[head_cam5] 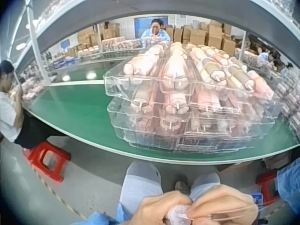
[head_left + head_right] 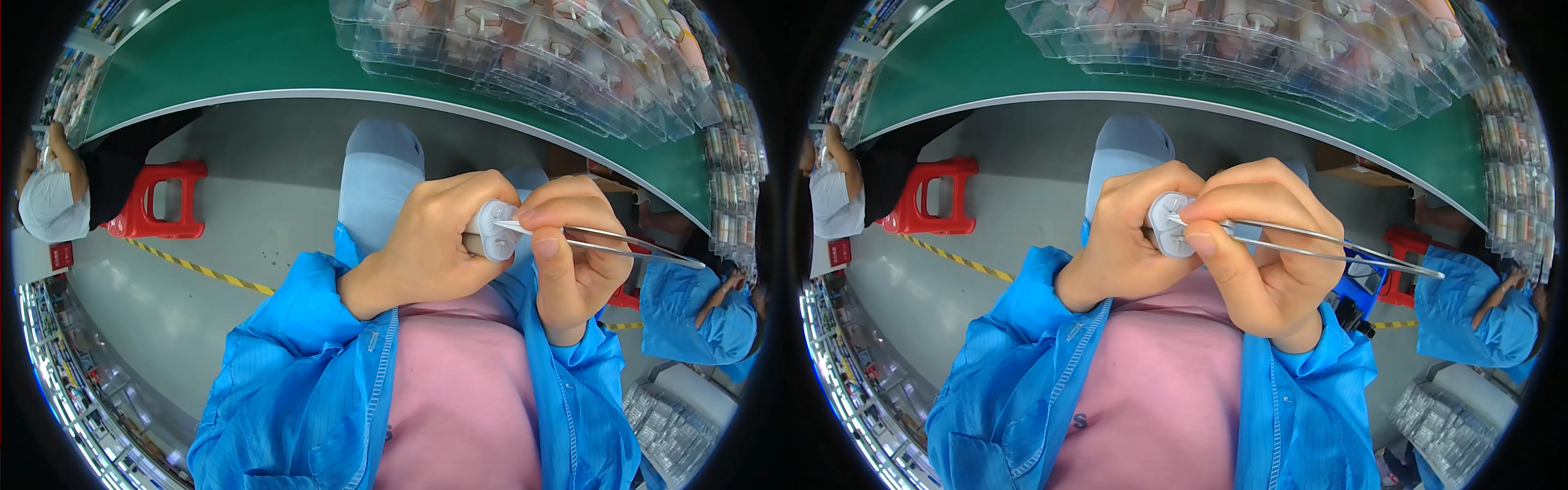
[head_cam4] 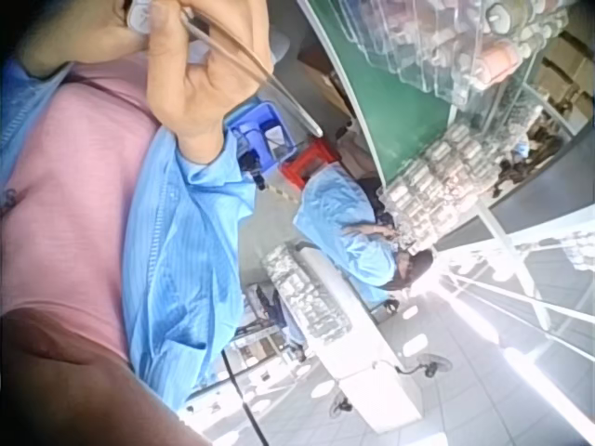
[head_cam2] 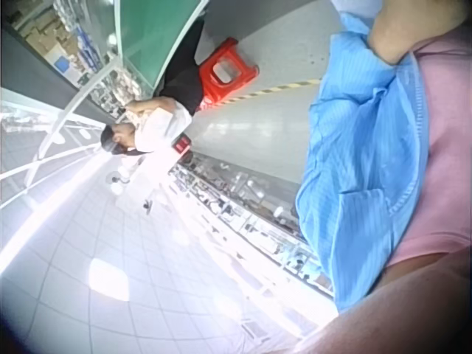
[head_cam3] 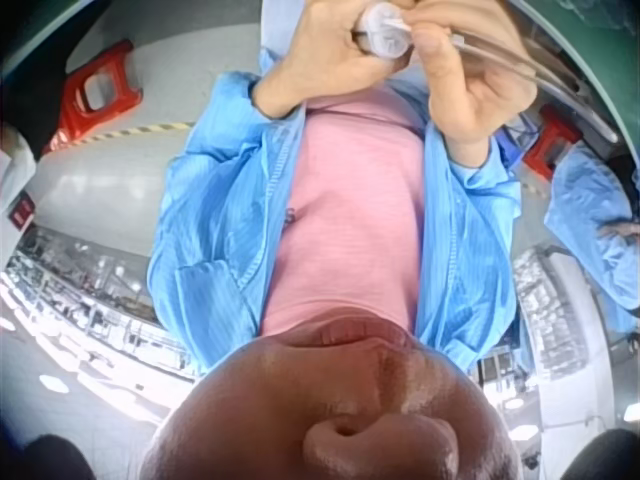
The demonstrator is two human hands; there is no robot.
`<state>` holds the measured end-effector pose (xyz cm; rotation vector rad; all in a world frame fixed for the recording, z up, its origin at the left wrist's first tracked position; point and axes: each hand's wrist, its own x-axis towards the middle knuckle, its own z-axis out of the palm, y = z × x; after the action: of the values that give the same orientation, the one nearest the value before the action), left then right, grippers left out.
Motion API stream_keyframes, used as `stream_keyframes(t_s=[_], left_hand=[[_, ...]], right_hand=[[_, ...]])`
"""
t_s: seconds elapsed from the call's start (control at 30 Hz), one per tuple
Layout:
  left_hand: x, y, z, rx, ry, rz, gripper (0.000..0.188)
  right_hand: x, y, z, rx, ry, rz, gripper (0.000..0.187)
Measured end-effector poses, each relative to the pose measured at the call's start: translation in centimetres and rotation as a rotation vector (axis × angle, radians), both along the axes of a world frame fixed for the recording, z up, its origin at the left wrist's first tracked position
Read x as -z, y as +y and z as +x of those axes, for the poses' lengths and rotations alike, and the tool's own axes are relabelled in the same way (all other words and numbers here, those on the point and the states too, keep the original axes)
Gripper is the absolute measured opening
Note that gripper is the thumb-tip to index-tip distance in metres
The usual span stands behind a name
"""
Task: Use tweezers to place small white inserts into bottle caps at a production station.
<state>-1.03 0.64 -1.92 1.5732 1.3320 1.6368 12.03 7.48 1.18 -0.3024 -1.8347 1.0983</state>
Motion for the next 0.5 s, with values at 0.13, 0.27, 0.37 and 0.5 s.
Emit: stream_keyframes(t_s=[0.13,0.27,0.37,0.5], left_hand=[[0.03,0.05,-0.01,-0.007,0.017,0.009,0.023],[0.16,0.08,0.01,-0.005,0.011,0.011,0.023],[0.14,0.03,-0.03,0.002,0.006,0.006,0.023],[0.07,0.01,-0.07,0.009,-0.01,0.004,0.023]], right_hand=[[0.18,-0.02,-0.14,0.005,0.024,-0.002,0.013],[0.33,-0.05,-0.21,0.007,0.043,0.002,0.013],[0.39,-0.03,-0.15,0.003,0.051,-0.003,0.014],[0.33,-0.01,-0.05,-0.005,0.056,-0.009,0.014]])
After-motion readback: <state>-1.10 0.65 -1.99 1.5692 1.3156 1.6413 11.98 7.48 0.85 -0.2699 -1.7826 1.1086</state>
